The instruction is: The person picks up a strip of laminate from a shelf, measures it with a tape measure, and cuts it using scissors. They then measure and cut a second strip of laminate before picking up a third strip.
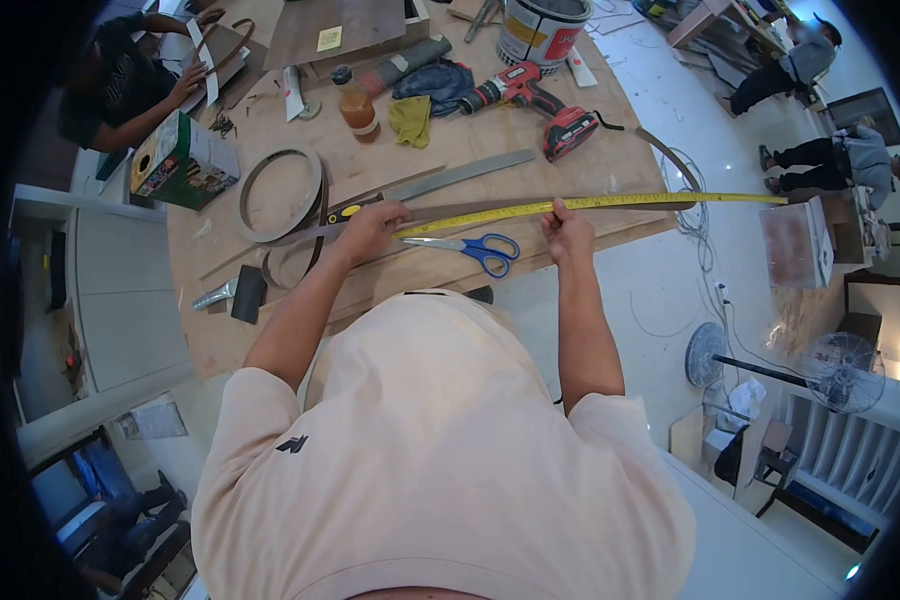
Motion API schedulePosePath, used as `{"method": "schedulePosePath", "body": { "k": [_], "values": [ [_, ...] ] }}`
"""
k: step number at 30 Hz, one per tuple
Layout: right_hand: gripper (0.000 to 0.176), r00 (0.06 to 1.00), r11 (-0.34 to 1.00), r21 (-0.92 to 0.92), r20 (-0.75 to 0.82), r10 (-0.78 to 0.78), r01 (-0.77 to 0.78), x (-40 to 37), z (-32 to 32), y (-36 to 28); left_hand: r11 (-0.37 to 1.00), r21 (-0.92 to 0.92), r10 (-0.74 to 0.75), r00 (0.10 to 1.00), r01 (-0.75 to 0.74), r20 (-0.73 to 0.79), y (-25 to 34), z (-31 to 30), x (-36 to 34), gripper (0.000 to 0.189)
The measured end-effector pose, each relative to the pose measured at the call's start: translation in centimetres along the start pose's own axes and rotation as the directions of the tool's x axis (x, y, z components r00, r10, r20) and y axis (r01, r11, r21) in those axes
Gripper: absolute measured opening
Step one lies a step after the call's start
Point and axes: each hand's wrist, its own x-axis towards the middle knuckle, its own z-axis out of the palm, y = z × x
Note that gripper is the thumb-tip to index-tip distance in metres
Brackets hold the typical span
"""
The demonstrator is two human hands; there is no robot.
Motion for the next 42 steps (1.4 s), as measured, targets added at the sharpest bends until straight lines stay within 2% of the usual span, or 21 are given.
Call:
{"method": "schedulePosePath", "body": {
  "k": [2, 5, 8, 11, 14, 17, 35, 42],
  "values": [
    [0.008, 1.0, 1.0, -0.007, -0.025, 0.014, -0.014, -0.2, -0.3, 0.1, 1.0, -0.009, -0.024, 1.0, 0.024, 0.019, 0.1, 0.0, -0.2, 0.015],
    [0.008, 0.998, 0.999, -0.011, -0.031, 0.047, -0.047, -0.2, -0.6, 0.2, 0.982, -0.09, -0.168, 0.985, 0.165, -0.031, 0.7, 0.0, -0.5, 0.021],
    [0.008, 0.997, 0.999, -0.003, -0.053, 0.048, -0.048, -0.4, -0.6, 0.3, 0.953, -0.101, -0.28, 0.958, 0.286, 0.068, 1.1, -0.9, -0.2, 0.025],
    [0.008, 0.995, 0.997, -0.018, -0.068, 0.072, -0.073, -0.5, -0.6, 0.4, 0.974, 0.046, -0.227, 0.958, 0.222, 0.178, -0.2, -0.9, 0.3, 0.026],
    [0.009, 0.994, 0.996, -0.029, -0.078, 0.079, -0.082, -0.3, -0.7, 0.4, 0.977, 0.047, -0.213, 0.962, 0.208, 0.169, -0.8, -0.3, 0.4, 0.026],
    [0.008, 0.994, 0.997, -0.033, -0.082, 0.069, -0.072, -0.1, -0.7, 0.5, 0.953, 0.024, -0.301, 0.933, 0.302, 0.196, -0.7, -0.3, 0.3, 0.027],
    [0.007, 0.984, 0.994, -0.056, -0.154, 0.088, -0.098, 0.6, -0.4, 0.5, 0.94, 0.111, -0.339, 0.916, 0.322, 0.215, -1.4, 0.0, 1.3, 0.025],
    [0.006, 0.983, 0.994, -0.067, -0.168, 0.072, -0.085, 0.5, -0.3, 0.6, 0.935, 0.062, -0.354, 0.909, 0.349, 0.22, -1.8, 0.0, 1.3, 0.022]
  ]
}}
